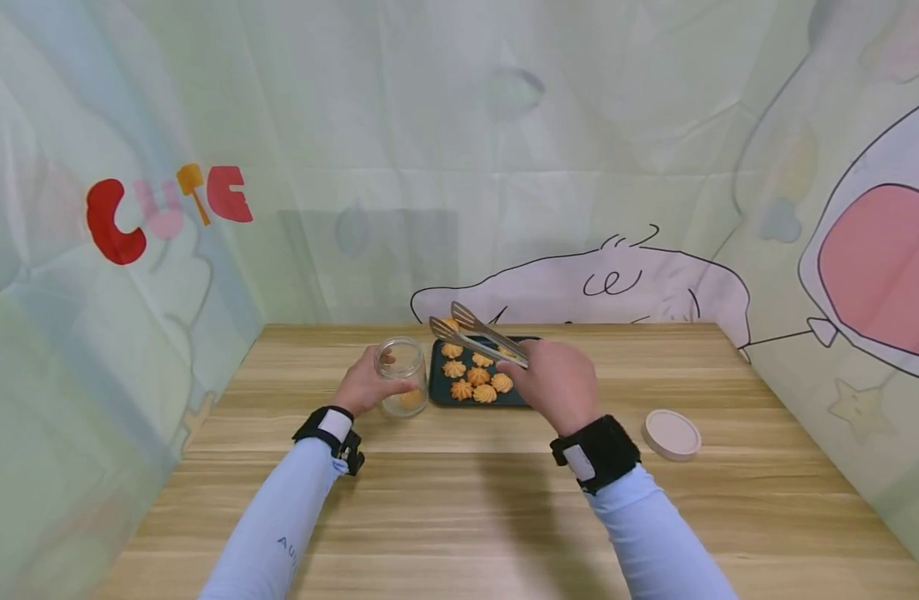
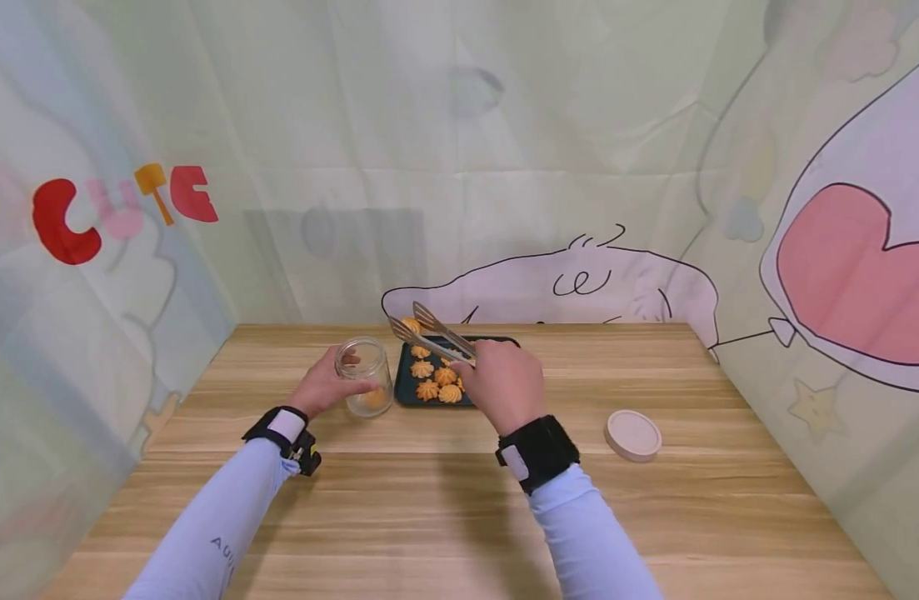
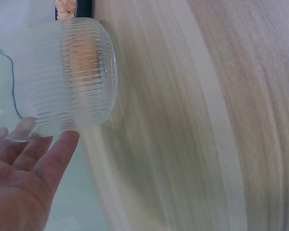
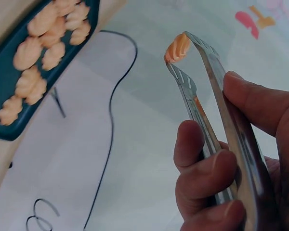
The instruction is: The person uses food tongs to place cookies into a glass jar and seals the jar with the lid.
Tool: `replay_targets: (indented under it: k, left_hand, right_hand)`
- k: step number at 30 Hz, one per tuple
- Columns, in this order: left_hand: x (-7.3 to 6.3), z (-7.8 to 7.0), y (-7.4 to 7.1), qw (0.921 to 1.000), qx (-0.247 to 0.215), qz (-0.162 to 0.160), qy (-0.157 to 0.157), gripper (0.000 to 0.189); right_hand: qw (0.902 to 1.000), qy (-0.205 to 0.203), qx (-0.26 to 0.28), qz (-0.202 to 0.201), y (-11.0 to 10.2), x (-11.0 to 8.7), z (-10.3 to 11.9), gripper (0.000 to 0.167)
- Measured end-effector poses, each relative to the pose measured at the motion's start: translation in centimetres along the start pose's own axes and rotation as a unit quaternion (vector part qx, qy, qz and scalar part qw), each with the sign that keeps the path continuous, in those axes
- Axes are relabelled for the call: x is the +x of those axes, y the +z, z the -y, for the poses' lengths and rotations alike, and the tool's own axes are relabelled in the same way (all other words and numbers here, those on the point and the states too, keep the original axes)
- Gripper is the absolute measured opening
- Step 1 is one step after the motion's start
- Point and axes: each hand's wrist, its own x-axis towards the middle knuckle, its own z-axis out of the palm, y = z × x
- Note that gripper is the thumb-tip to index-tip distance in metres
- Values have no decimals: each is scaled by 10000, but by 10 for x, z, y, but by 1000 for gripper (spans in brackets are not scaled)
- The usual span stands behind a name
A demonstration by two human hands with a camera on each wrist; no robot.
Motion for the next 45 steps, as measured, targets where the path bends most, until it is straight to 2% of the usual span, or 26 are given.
replay_targets:
  k: [11,17,24,33,45]
  left_hand:
    - [0,2,0,9999,-105,35,-8,87]
    - [-1,1,0,10000,9,26,35,86]
    - [0,2,-1,10000,46,33,55,89]
    - [1,4,-1,9999,-80,64,49,88]
    - [2,3,-1,9999,-114,44,55,91]
  right_hand:
    - [9994,-234,9,265,8,6,39,34]
    - [9990,-412,-46,177,16,5,47,37]
    - [9990,-398,-47,195,21,5,54,35]
    - [9991,-342,15,245,21,5,49,38]
    - [9999,-35,44,148,14,4,25,39]
